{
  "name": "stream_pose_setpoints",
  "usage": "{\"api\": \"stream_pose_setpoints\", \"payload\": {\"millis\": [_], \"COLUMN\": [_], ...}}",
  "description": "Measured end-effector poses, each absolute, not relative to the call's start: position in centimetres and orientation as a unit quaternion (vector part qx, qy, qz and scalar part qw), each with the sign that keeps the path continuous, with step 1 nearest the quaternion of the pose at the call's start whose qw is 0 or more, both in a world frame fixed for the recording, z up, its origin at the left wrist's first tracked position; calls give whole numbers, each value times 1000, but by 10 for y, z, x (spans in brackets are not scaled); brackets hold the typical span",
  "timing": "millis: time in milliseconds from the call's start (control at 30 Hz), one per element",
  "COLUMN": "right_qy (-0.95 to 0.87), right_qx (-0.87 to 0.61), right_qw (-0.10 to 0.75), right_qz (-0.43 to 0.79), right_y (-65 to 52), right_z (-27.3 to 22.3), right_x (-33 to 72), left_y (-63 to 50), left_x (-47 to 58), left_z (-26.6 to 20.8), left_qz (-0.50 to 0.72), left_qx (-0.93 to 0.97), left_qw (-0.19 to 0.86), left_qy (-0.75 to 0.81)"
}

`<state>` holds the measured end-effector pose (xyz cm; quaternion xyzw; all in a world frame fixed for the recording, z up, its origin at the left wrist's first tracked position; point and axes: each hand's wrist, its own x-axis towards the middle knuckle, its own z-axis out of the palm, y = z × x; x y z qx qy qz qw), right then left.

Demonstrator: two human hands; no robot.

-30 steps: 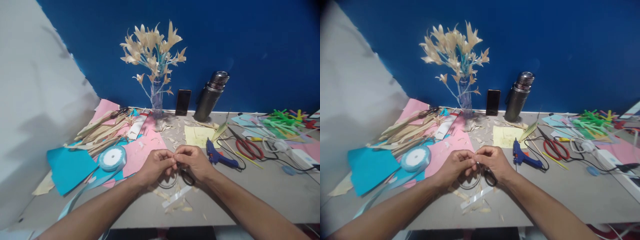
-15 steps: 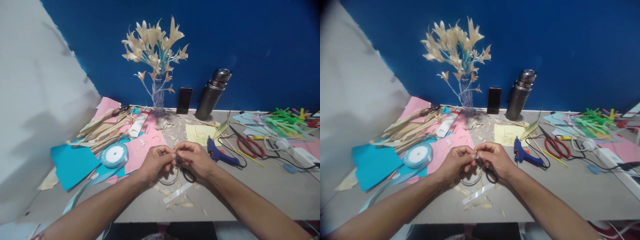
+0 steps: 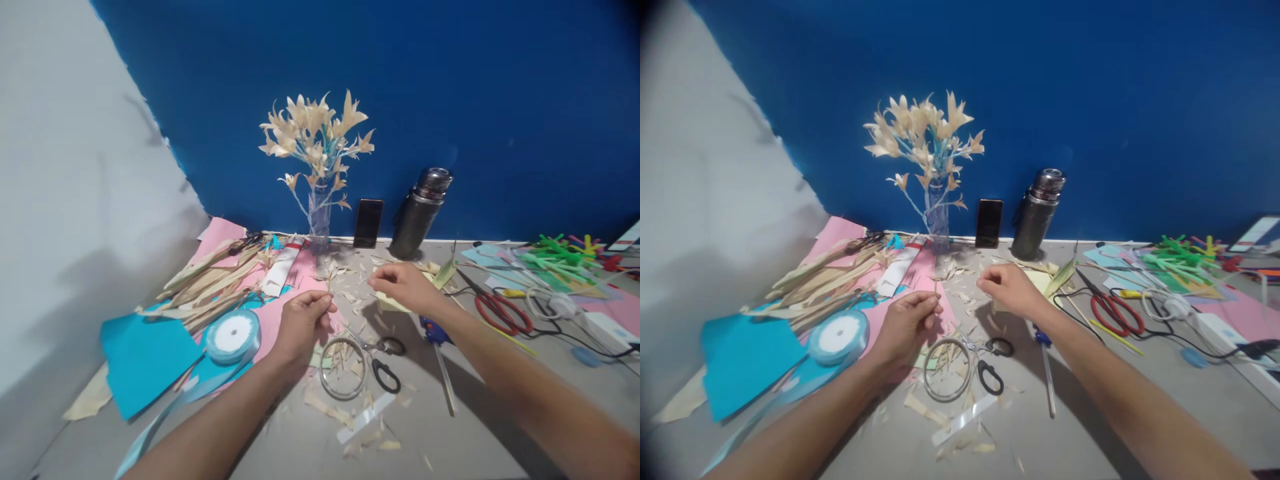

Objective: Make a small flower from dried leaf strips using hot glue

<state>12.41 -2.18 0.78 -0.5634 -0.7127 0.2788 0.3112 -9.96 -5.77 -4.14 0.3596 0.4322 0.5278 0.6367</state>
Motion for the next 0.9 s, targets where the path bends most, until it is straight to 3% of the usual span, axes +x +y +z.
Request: {"api": "stream_pose_setpoints", "payload": {"millis": [100,267,567,900], "right_qy": [-753,-746,-736,-752], "right_qx": [-605,-643,-666,-648], "right_qw": [177,98,29,20], "right_qz": [190,146,118,114], "right_y": [20,68,88,80], "right_z": [4,-16,-29,-27], "right_x": [115,92,78,84], "left_y": [-52,-49,-46,-46], "left_x": [-103,-104,-106,-106], "left_z": [-48,-52,-52,-52], "left_qz": [533,531,541,539], "left_qx": [348,343,338,339], "left_qw": [644,648,643,639], "left_qy": [424,425,424,431]}}
